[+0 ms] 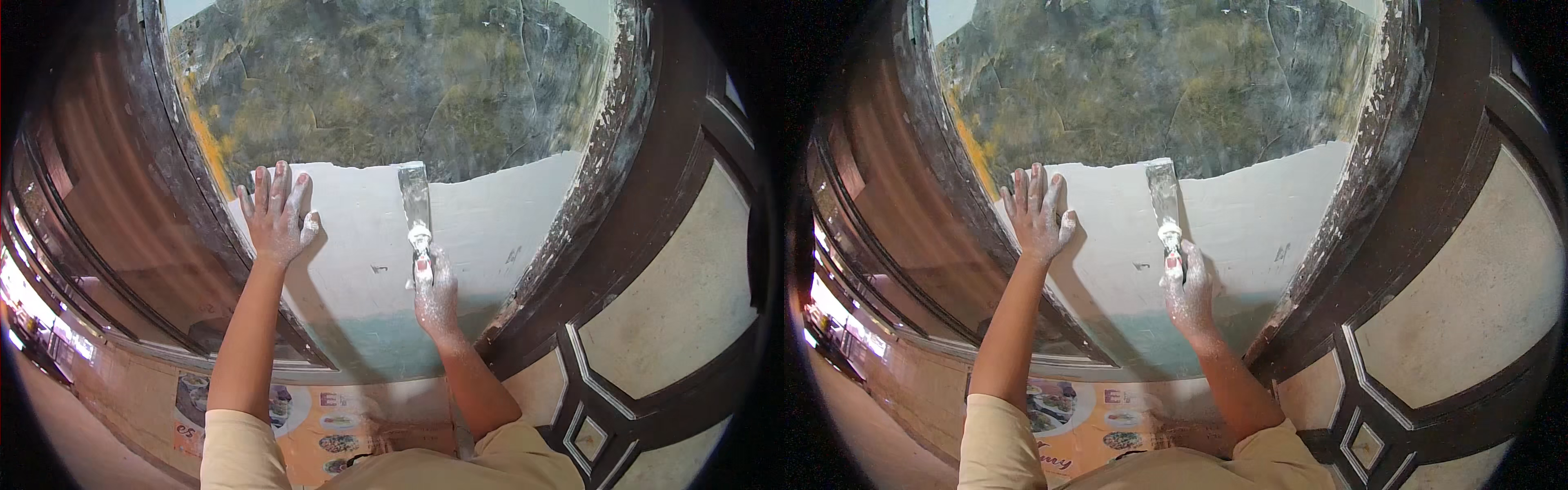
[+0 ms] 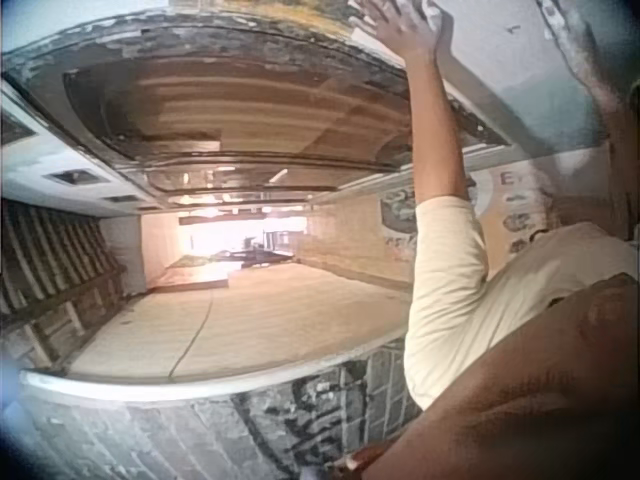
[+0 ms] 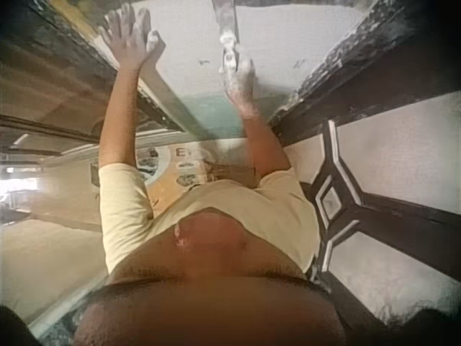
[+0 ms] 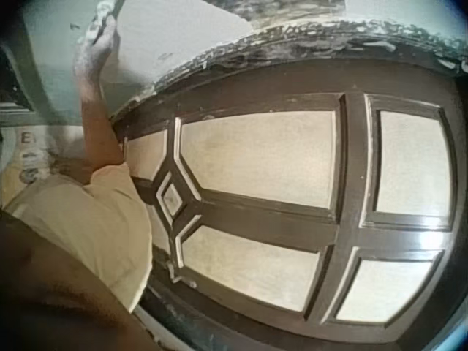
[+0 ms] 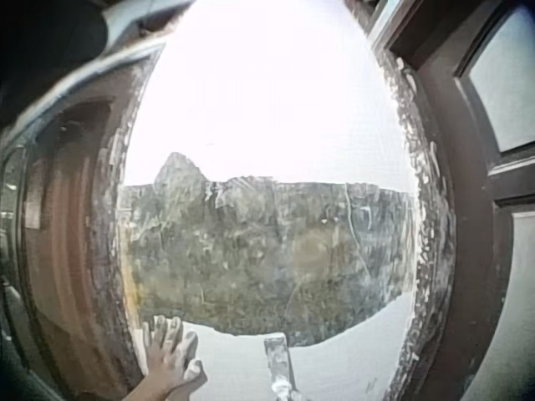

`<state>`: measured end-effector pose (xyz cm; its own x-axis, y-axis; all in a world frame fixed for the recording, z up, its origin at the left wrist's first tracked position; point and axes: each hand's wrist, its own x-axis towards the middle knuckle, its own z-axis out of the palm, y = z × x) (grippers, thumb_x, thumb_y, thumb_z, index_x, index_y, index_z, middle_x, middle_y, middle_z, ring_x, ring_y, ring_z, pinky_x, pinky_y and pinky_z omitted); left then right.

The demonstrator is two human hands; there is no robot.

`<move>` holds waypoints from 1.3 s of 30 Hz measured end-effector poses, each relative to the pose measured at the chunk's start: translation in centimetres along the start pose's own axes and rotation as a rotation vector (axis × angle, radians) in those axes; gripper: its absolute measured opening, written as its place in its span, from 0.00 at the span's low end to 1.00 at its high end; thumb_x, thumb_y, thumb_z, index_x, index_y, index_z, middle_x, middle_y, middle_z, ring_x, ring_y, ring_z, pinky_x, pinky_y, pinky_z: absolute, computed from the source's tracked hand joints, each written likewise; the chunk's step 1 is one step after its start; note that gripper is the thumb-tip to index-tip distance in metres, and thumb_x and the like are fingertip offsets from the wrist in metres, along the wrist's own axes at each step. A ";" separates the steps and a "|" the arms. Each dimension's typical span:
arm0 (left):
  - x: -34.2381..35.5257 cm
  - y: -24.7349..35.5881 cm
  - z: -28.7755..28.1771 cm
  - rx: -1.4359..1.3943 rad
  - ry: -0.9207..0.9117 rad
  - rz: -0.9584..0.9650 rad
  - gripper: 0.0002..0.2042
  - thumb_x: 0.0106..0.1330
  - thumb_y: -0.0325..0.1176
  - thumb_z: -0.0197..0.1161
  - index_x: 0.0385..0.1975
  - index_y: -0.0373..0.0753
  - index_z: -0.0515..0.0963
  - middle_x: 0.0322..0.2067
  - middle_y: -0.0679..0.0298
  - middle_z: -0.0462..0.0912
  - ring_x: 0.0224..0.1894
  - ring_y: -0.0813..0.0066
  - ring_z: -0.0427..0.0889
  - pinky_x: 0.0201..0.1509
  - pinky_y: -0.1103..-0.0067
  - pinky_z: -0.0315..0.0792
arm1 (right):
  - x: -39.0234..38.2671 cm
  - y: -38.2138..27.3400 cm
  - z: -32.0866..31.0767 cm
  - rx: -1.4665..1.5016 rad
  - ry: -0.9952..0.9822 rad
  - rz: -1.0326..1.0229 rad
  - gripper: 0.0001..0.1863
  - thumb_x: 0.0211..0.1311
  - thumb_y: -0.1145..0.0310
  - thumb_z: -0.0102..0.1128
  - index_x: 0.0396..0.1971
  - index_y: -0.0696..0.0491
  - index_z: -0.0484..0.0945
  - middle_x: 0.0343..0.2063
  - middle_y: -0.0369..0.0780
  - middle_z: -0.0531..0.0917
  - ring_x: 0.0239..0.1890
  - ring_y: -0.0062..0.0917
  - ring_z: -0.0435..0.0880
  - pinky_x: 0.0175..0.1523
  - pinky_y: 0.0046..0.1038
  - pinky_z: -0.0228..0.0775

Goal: The person applies and smooths wall putty onto a wall surface using a putty knife.

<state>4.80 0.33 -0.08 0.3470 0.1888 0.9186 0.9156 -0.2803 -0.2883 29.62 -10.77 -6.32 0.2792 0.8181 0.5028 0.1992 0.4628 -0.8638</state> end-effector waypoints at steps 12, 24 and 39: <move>-0.5 -0.2 0.1 -0.005 -0.005 -0.007 0.29 0.51 0.45 0.58 0.58 0.49 0.71 0.67 0.56 0.58 0.72 0.52 0.46 0.69 0.47 0.37 | 0.2 2.1 0.6 -0.055 -0.013 0.050 0.18 0.70 0.63 0.45 0.51 0.60 0.70 0.27 0.40 0.75 0.25 0.21 0.76 0.32 0.27 0.70; -0.4 -0.3 0.2 0.000 -0.014 -0.010 0.30 0.51 0.45 0.59 0.58 0.49 0.71 0.68 0.57 0.57 0.72 0.53 0.45 0.70 0.48 0.36 | 1.1 5.5 0.9 -0.224 0.013 0.044 0.19 0.69 0.60 0.44 0.49 0.59 0.70 0.27 0.45 0.77 0.28 0.33 0.77 0.34 0.34 0.69; -0.2 -0.2 0.0 0.018 -0.035 -0.008 0.29 0.54 0.47 0.57 0.59 0.48 0.71 0.68 0.57 0.57 0.72 0.53 0.45 0.69 0.47 0.36 | 1.1 5.1 0.8 -0.230 -0.006 0.016 0.18 0.71 0.57 0.40 0.44 0.59 0.68 0.21 0.45 0.76 0.25 0.33 0.79 0.30 0.33 0.68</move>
<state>4.61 0.37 -0.19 0.3462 0.2241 0.9110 0.9218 -0.2619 -0.2859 30.20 -7.26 -10.25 0.2790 0.8270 0.4880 0.4038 0.3600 -0.8410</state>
